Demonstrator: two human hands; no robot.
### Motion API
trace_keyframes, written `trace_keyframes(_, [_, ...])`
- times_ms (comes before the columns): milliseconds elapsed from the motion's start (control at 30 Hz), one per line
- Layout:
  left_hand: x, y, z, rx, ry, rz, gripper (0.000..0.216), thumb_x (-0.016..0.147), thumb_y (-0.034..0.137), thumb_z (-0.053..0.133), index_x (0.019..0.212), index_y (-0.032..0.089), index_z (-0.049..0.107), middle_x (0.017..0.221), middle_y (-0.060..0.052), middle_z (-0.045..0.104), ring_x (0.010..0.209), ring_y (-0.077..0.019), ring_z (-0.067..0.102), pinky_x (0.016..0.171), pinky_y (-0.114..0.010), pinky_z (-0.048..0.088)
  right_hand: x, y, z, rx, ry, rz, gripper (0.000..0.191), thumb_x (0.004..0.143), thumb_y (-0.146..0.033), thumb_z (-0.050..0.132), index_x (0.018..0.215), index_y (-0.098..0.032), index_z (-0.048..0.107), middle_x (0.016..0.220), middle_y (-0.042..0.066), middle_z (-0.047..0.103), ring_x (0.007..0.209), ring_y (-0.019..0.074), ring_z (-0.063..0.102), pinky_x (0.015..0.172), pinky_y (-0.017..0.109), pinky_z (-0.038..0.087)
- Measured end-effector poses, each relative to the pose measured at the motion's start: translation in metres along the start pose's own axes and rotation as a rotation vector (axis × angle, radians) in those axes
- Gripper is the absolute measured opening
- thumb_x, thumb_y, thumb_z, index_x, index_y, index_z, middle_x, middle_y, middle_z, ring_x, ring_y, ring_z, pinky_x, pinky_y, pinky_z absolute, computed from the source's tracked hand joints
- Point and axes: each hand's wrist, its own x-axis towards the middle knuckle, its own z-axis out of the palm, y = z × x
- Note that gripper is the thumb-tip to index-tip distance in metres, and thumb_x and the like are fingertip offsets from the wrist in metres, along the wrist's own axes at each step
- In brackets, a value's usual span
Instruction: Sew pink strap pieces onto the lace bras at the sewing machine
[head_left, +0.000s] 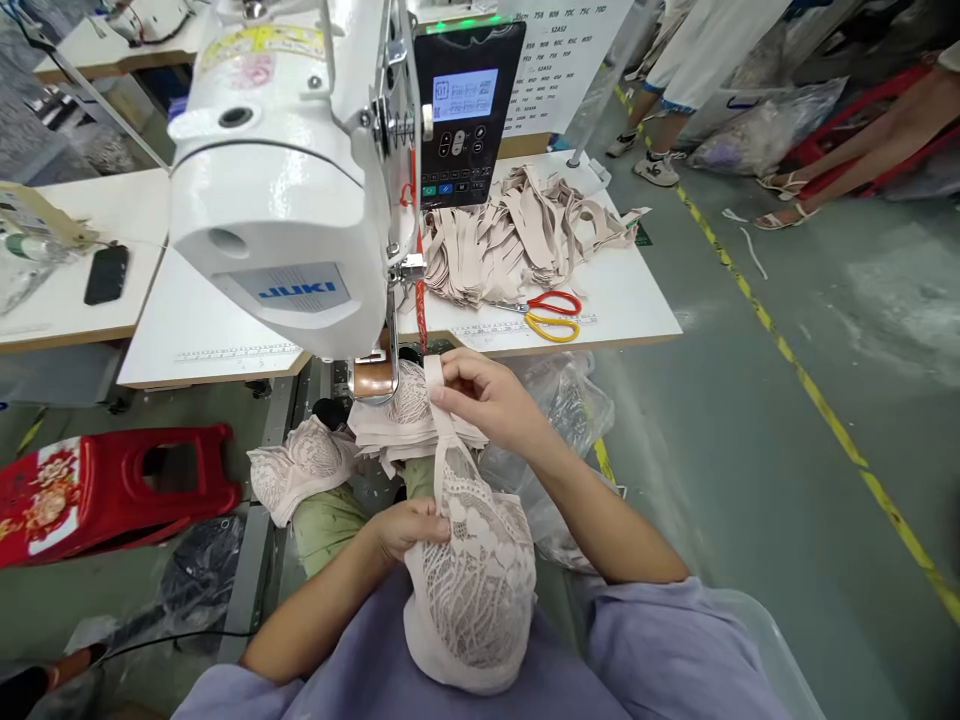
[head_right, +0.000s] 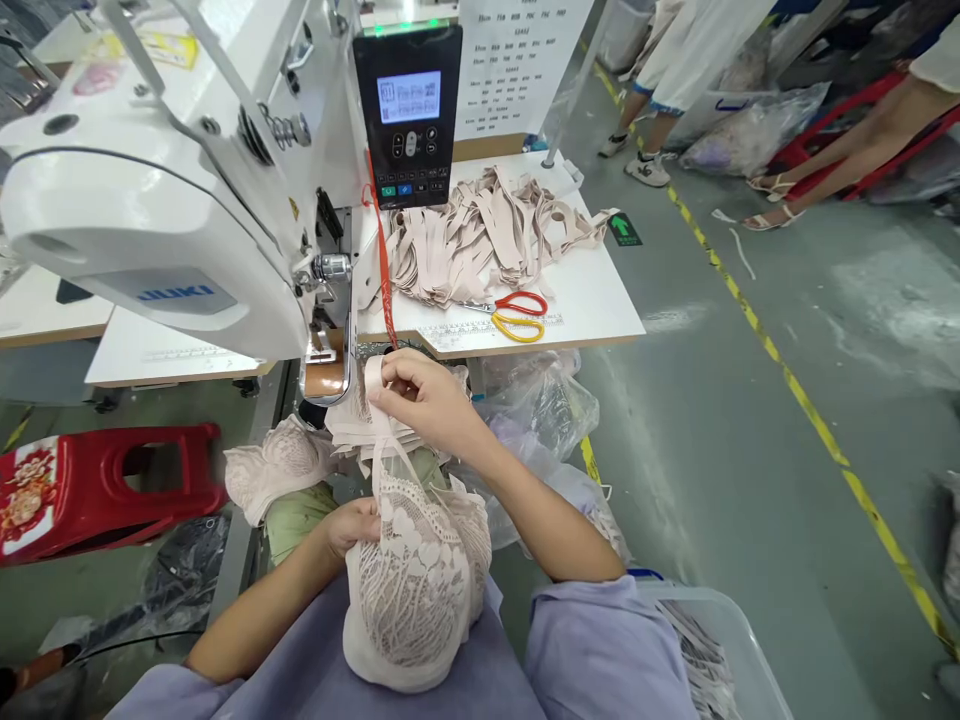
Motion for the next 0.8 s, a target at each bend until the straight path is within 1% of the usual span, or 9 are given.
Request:
trace_keyframes(233, [-0.002,0.0,-0.006,0.051,-0.029,0.003,0.061,0.061,0.055,0.084,0.096,0.006,0.076,0.086,-0.015,0.077,0.077,-0.0235,0.072,0.075,-0.032,0.054,0.0,0.003,0.002,-0.003,-0.003,-0.015,0.015,0.088,-0.029,0.066,0.08,-0.018,0.061,0.102,0.005,0.058,0.082,0.0133,0.054,0.068,0.027,0.041])
trace_keyframes(333, [-0.002,-0.002,-0.006,0.107,-0.03,0.002,0.069,0.06,0.062,0.081,0.099,0.005,0.076,0.089,-0.017,0.076,0.081,-0.0266,0.073,0.077,-0.034,0.054,0.001,0.002,0.004,0.002,-0.004,-0.017,0.016,0.088,-0.03,0.066,0.079,-0.018,0.061,0.102,0.005,0.058,0.083,0.0137,0.054,0.07,0.028,0.042])
trace_keyframes(467, [-0.001,-0.001,-0.002,0.232,-0.008,0.001,0.082,0.055,0.076,0.075,0.097,0.006,0.075,0.091,-0.018,0.075,0.082,-0.028,0.073,0.075,-0.035,0.054,0.001,0.0,0.004,0.009,-0.001,-0.006,0.016,0.088,-0.031,0.067,0.08,-0.018,0.062,0.101,0.004,0.058,0.082,0.0132,0.054,0.071,0.028,0.043])
trace_keyframes(533, [0.001,0.004,-0.005,0.327,0.018,0.009,0.082,0.059,0.081,0.07,0.094,0.007,0.074,0.09,-0.017,0.075,0.082,-0.0278,0.072,0.074,-0.034,0.053,0.001,0.007,0.005,0.02,0.007,-0.003,0.016,0.087,-0.032,0.068,0.08,-0.018,0.065,0.1,0.004,0.059,0.084,0.013,0.055,0.073,0.027,0.044])
trace_keyframes(600, [0.001,0.016,-0.017,0.452,0.071,0.029,0.07,0.07,0.077,0.067,0.093,0.01,0.072,0.09,-0.013,0.074,0.084,-0.0256,0.069,0.075,-0.033,0.052,0.0,0.025,0.01,0.104,0.038,0.058,0.015,0.087,-0.034,0.069,0.087,-0.019,0.068,0.1,0.003,0.062,0.087,0.0137,0.059,0.077,0.028,0.047])
trace_keyframes(667, [-0.004,0.031,-0.036,0.601,0.17,0.066,0.052,0.08,0.065,0.065,0.09,0.014,0.07,0.09,-0.008,0.072,0.085,-0.022,0.065,0.075,-0.03,0.048,-0.002,0.054,0.017,0.322,0.173,0.221,0.022,0.083,-0.038,0.073,0.094,-0.02,0.068,0.1,0.004,0.067,0.087,0.0151,0.064,0.077,0.029,0.051])
trace_keyframes(700, [-0.011,0.039,-0.047,0.677,0.236,0.089,0.045,0.083,0.06,0.064,0.088,0.015,0.069,0.088,-0.005,0.07,0.084,-0.0202,0.063,0.074,-0.028,0.046,-0.004,0.072,0.02,0.468,0.295,0.324,0.027,0.079,-0.04,0.075,0.093,-0.02,0.065,0.099,0.004,0.069,0.082,0.0154,0.066,0.073,0.029,0.053])
trace_keyframes(733, [-0.019,0.046,-0.059,0.751,0.312,0.112,0.041,0.084,0.057,0.064,0.083,0.017,0.067,0.083,-0.003,0.068,0.08,-0.0189,0.059,0.071,-0.026,0.043,-0.005,0.09,0.021,0.596,0.464,0.416,0.031,0.072,-0.039,0.08,0.089,-0.019,0.062,0.094,0.003,0.07,0.076,0.0154,0.066,0.068,0.029,0.055])
trace_keyframes(800, [-0.042,0.058,-0.079,0.886,0.441,0.147,0.037,0.08,0.052,0.066,0.068,0.018,0.059,0.07,-0.001,0.059,0.07,-0.0173,0.052,0.063,-0.025,0.037,-0.008,0.124,0.017,0.618,0.679,0.43,0.034,0.071,-0.038,0.079,0.082,-0.021,0.052,0.084,-0.001,0.068,0.064,0.0101,0.062,0.061,0.024,0.053])
